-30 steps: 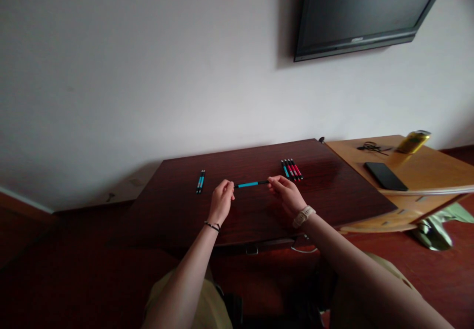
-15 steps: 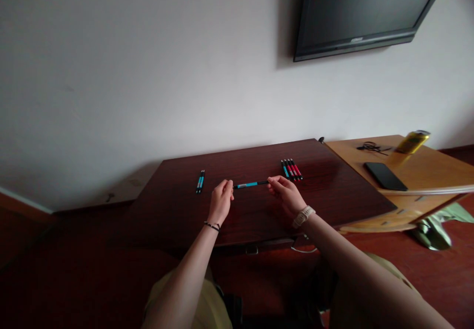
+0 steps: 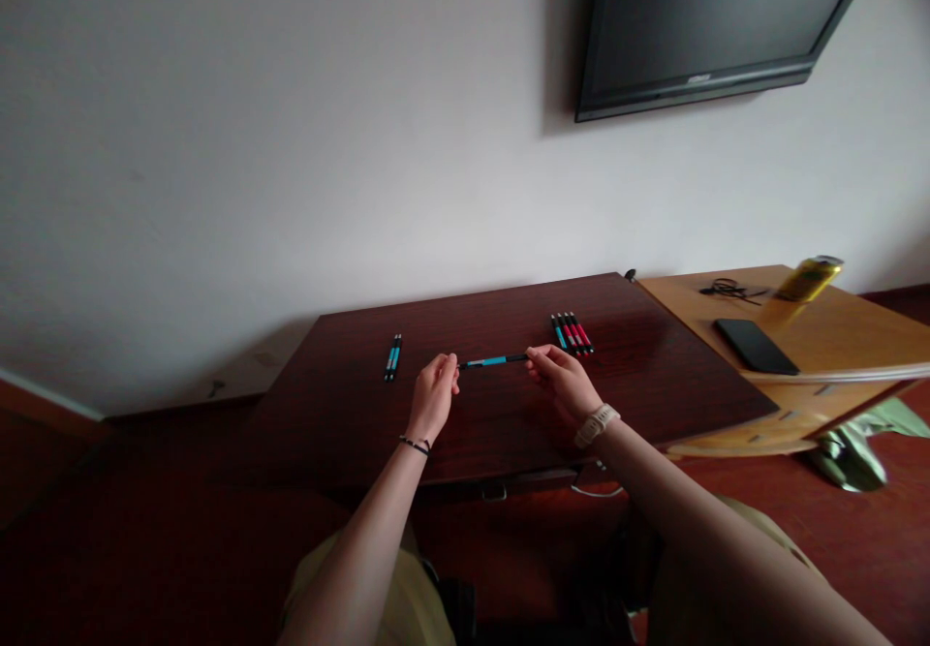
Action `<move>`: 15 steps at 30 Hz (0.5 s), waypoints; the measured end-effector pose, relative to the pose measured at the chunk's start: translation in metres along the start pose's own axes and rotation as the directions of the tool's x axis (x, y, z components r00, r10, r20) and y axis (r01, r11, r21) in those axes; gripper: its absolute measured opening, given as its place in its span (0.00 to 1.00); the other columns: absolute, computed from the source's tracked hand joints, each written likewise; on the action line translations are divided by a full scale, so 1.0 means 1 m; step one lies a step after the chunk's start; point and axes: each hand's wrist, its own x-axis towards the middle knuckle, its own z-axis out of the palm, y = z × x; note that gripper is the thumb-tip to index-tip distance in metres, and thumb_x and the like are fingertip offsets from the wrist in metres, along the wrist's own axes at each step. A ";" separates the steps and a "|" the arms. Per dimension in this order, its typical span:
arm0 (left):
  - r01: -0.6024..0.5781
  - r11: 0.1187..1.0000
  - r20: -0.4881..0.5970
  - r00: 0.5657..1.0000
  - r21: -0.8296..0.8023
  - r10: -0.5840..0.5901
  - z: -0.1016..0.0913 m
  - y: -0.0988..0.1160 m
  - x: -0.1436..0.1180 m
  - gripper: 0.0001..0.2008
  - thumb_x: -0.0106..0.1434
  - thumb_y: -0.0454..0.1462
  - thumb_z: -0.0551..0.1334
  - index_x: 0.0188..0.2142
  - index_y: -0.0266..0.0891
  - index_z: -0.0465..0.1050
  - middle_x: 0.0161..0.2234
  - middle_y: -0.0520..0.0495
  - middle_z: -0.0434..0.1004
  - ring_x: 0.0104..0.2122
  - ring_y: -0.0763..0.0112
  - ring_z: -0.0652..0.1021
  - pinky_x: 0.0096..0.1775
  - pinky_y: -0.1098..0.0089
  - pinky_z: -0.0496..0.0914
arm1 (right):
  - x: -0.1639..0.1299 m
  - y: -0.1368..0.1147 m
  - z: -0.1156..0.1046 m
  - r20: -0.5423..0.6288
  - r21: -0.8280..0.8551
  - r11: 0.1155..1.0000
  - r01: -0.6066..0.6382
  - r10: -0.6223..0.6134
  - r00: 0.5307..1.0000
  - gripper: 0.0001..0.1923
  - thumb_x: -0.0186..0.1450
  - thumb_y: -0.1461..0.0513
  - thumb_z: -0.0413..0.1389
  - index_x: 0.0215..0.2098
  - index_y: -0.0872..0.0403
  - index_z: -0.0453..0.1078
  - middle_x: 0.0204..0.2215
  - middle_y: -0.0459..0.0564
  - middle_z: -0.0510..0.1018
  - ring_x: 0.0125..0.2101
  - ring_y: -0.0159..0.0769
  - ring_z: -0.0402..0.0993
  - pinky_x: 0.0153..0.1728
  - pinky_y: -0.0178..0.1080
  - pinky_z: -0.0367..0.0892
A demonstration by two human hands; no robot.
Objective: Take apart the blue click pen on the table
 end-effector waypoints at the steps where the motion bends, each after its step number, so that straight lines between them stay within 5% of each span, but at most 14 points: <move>1: 0.000 1.000 0.003 1.000 -0.007 0.000 0.000 0.000 0.000 0.22 0.72 0.53 0.56 0.28 0.41 0.66 0.23 0.53 0.67 0.24 0.72 0.71 0.29 0.73 0.65 | 0.000 0.000 0.000 -0.003 -0.001 1.000 0.001 -0.001 1.000 0.21 0.54 0.48 0.74 0.31 0.52 0.75 0.29 0.45 0.77 0.28 0.29 0.68 0.30 0.33 0.65; 15: -0.005 1.000 -0.006 1.000 -0.008 0.005 0.002 0.003 0.000 0.22 0.72 0.53 0.56 0.27 0.41 0.64 0.23 0.54 0.66 0.23 0.74 0.70 0.28 0.73 0.64 | -0.001 -0.002 0.001 0.000 -0.020 1.000 0.002 -0.002 1.000 0.22 0.54 0.47 0.74 0.31 0.52 0.74 0.30 0.45 0.77 0.28 0.29 0.68 0.30 0.33 0.65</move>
